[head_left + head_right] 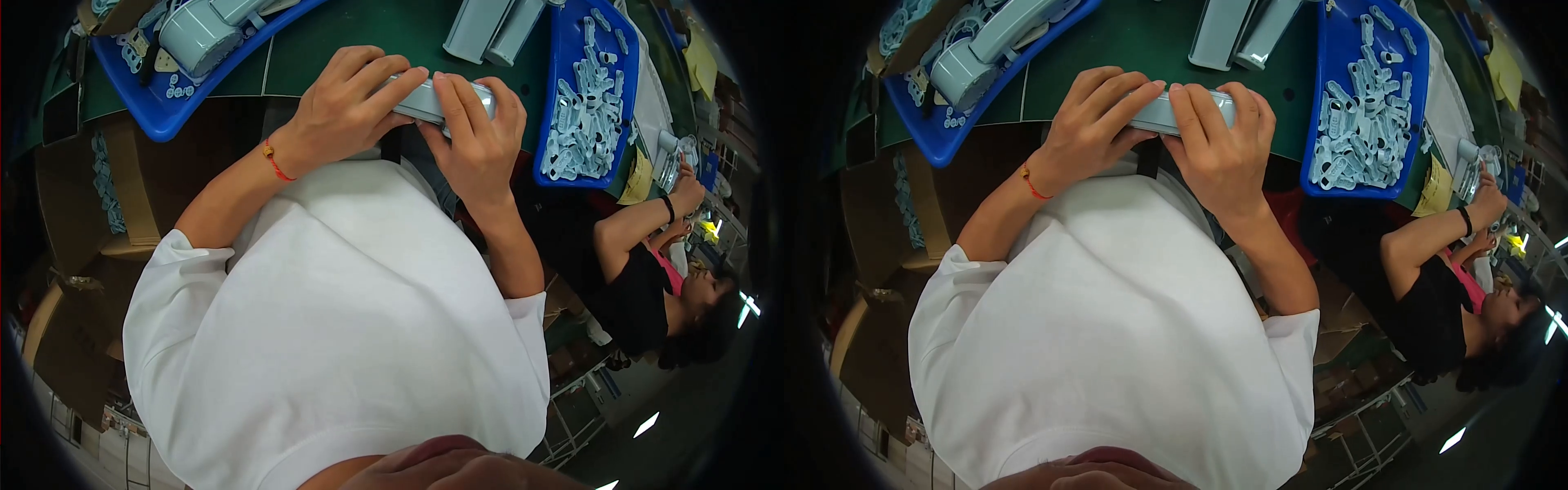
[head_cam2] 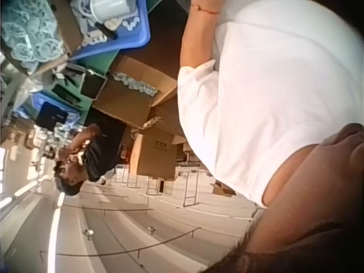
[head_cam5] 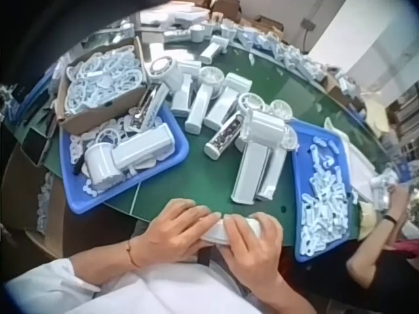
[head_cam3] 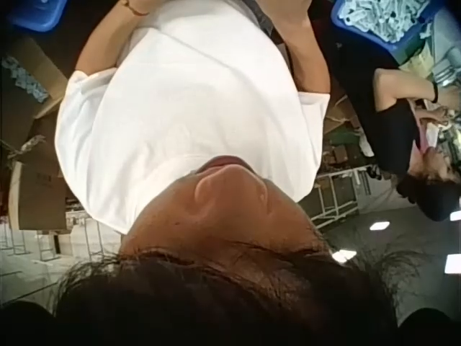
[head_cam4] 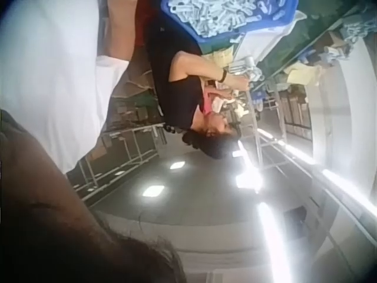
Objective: Manually assembling handheld plastic fans by fitting housing and internal components together on a production line.
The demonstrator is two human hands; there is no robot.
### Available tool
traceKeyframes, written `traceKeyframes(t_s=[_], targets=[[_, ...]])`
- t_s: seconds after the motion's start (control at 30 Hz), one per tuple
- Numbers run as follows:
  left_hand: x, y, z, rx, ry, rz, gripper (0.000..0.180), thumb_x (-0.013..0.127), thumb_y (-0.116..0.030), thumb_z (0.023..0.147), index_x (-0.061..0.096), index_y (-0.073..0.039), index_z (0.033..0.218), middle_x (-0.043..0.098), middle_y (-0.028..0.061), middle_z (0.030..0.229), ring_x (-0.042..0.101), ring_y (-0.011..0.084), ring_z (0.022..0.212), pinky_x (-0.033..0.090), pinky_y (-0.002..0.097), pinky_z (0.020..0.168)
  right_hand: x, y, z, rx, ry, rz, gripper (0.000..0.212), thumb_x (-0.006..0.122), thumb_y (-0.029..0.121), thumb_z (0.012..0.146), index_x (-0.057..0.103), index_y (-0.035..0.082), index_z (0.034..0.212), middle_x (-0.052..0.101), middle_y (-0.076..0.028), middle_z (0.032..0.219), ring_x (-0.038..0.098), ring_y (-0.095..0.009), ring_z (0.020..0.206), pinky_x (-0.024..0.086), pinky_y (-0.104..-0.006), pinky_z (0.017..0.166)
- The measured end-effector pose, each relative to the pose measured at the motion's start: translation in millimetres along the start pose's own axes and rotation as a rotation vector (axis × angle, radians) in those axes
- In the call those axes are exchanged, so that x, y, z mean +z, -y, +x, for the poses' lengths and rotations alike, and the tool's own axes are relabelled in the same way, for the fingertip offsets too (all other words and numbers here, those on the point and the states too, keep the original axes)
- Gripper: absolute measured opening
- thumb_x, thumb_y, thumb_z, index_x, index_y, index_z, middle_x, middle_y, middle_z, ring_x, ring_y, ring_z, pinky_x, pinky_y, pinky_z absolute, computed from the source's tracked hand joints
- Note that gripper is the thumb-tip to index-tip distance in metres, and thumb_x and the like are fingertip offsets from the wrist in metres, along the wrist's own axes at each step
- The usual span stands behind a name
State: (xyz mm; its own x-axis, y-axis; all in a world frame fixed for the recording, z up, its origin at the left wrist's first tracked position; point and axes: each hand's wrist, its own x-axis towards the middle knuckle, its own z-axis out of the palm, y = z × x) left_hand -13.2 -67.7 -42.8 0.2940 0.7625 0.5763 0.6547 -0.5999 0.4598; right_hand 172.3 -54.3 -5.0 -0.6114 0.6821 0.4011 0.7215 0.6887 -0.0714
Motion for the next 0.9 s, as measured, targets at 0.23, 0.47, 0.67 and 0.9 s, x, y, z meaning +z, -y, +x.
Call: traceKeyframes(t_s=[0.23,0.47,0.67,0.9], targets=[[-8.8,2.1,7.8,-0.064,0.045,-0.058,0.058,0.077,-0.013,0.056,0.057,-0.006,0.11,0.058,0.0076,0.099,0.054,0.0269,0.089,0.046,0.0352,0.076,-8.2,0.5,12.5,0.04,0.087,0.061,0.056,0.078,0.015,0.058,0.061,0.011,0.112,0.059,-0.002,0.111,0.049,-0.027,0.106,0.039,-0.0396,0.085],[-44.3,-13.5,22.7,-0.64,0.392,-0.679,0.054,0.075,-0.022,0.071,0.051,-0.001,0.115,0.055,0.0086,0.096,0.055,0.0171,0.088,0.046,0.0278,0.072,-24.5,-27.1,18.2,0.246,-0.587,0.758,0.039,0.062,0.027,0.085,0.054,0.001,0.114,0.056,-0.014,0.114,0.056,-0.025,0.1,0.045,-0.0364,0.086],[-59.3,-20.2,53.5,-0.737,0.215,-1.41,0.067,0.076,-0.037,0.071,0.042,0.0,0.116,0.055,0.0077,0.093,0.063,0.0177,0.071,0.053,0.0296,0.064,-26.9,-47.9,-9.5,0.34,-0.522,0.564,0.022,0.054,0.016,0.09,0.055,-0.001,0.104,0.059,-0.013,0.1,0.055,-0.02,0.091,0.045,-0.0296,0.081],[-61.3,68.4,285.5,-0.168,0.049,0.229,0.038,0.055,-0.037,0.078,0.063,0.0,0.085,0.063,0.0131,0.081,0.064,0.0253,0.071,0.05,0.0351,0.066,-60.8,-127.6,-4.8,0.628,0.124,0.022,0.038,0.061,0.007,0.075,0.055,0.005,0.112,0.056,-0.013,0.108,0.052,-0.032,0.096,0.043,-0.0396,0.083]])
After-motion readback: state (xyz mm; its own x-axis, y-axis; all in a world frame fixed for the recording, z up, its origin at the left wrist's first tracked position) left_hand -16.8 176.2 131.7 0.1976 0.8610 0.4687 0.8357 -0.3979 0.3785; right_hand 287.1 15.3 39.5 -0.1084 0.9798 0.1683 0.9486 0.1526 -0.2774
